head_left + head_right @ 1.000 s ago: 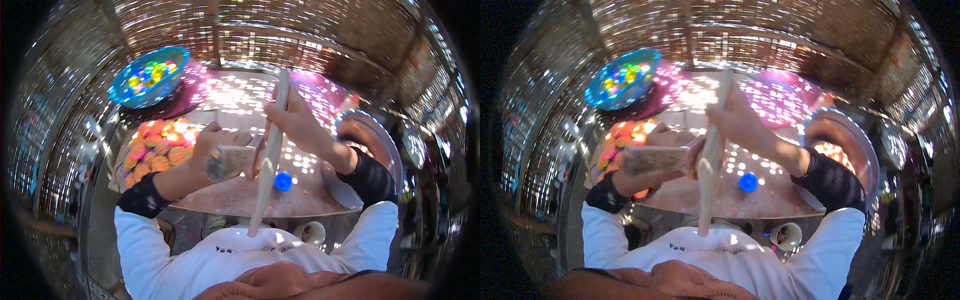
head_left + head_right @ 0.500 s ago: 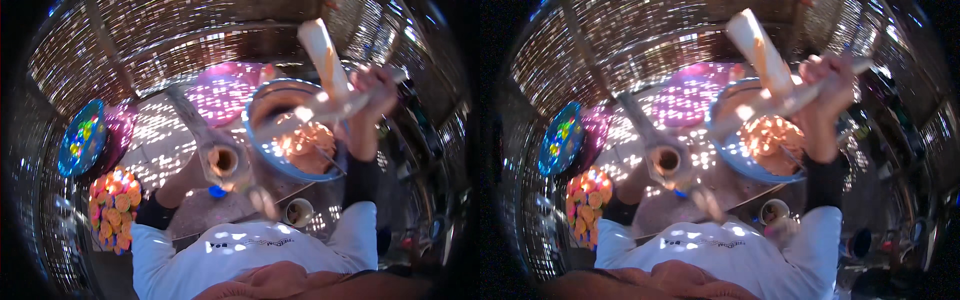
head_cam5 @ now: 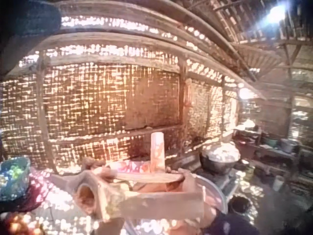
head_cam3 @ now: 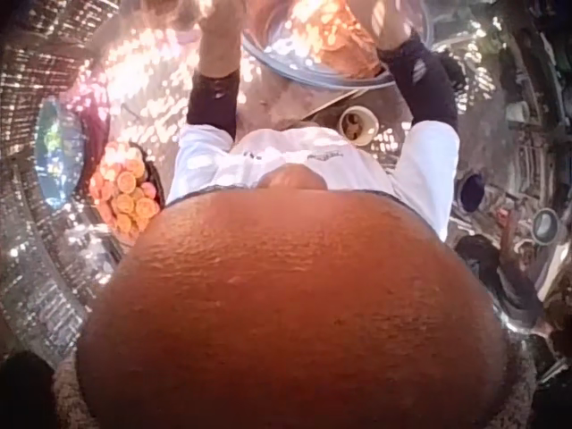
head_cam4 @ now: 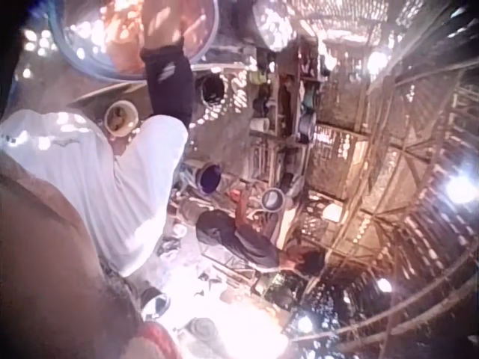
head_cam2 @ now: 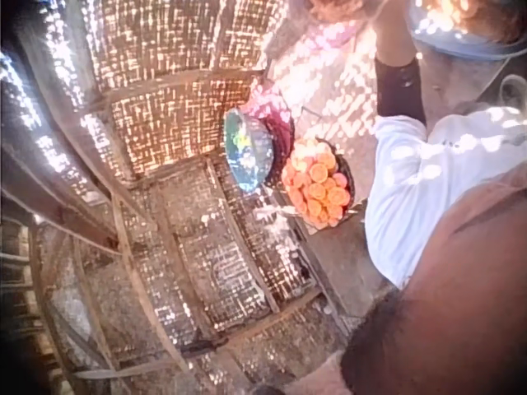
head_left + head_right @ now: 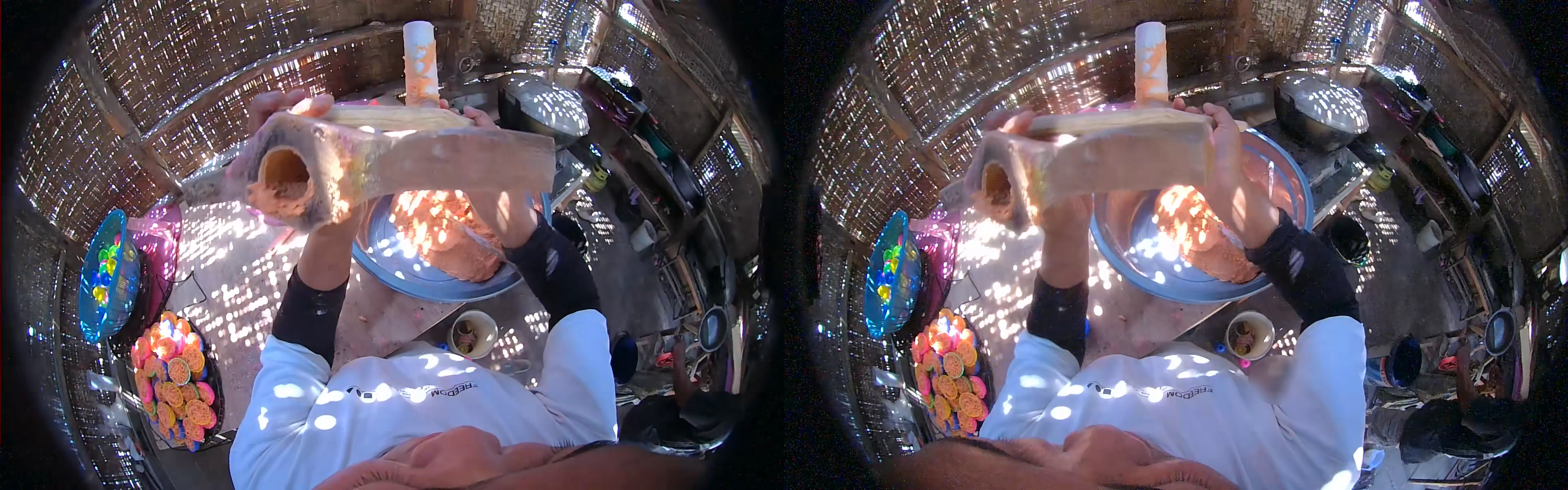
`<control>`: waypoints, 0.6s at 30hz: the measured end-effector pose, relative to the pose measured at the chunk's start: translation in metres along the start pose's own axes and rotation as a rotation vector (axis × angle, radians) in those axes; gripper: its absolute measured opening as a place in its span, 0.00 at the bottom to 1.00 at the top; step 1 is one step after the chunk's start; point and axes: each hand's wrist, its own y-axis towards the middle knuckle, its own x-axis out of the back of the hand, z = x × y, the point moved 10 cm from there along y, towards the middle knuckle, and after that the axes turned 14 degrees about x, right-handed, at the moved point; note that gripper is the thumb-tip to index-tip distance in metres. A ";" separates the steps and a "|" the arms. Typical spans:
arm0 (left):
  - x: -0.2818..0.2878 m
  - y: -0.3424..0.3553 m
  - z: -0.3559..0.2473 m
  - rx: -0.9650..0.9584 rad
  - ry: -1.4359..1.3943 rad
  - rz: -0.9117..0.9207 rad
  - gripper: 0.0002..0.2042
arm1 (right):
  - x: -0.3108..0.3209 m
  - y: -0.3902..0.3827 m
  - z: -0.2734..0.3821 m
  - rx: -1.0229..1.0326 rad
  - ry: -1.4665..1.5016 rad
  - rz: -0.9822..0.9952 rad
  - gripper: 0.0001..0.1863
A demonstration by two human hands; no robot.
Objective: The person scoops orange batter from a large metal bowl into small colorful plastic cups using a wooden mold. They press the batter into the cups and arrange them on a tray. The person repeats this process for multiple cups.
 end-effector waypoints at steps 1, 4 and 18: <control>-0.002 0.001 0.005 0.014 -0.017 0.013 0.22 | -0.001 -0.003 -0.002 -0.038 0.002 -0.011 0.11; -0.011 0.003 0.014 0.040 -0.016 0.054 0.23 | 0.005 0.009 -0.015 -0.142 0.092 0.012 0.14; 0.042 0.022 -0.001 0.110 0.470 0.026 0.15 | 0.098 -0.006 -0.053 0.307 -1.697 1.326 0.24</control>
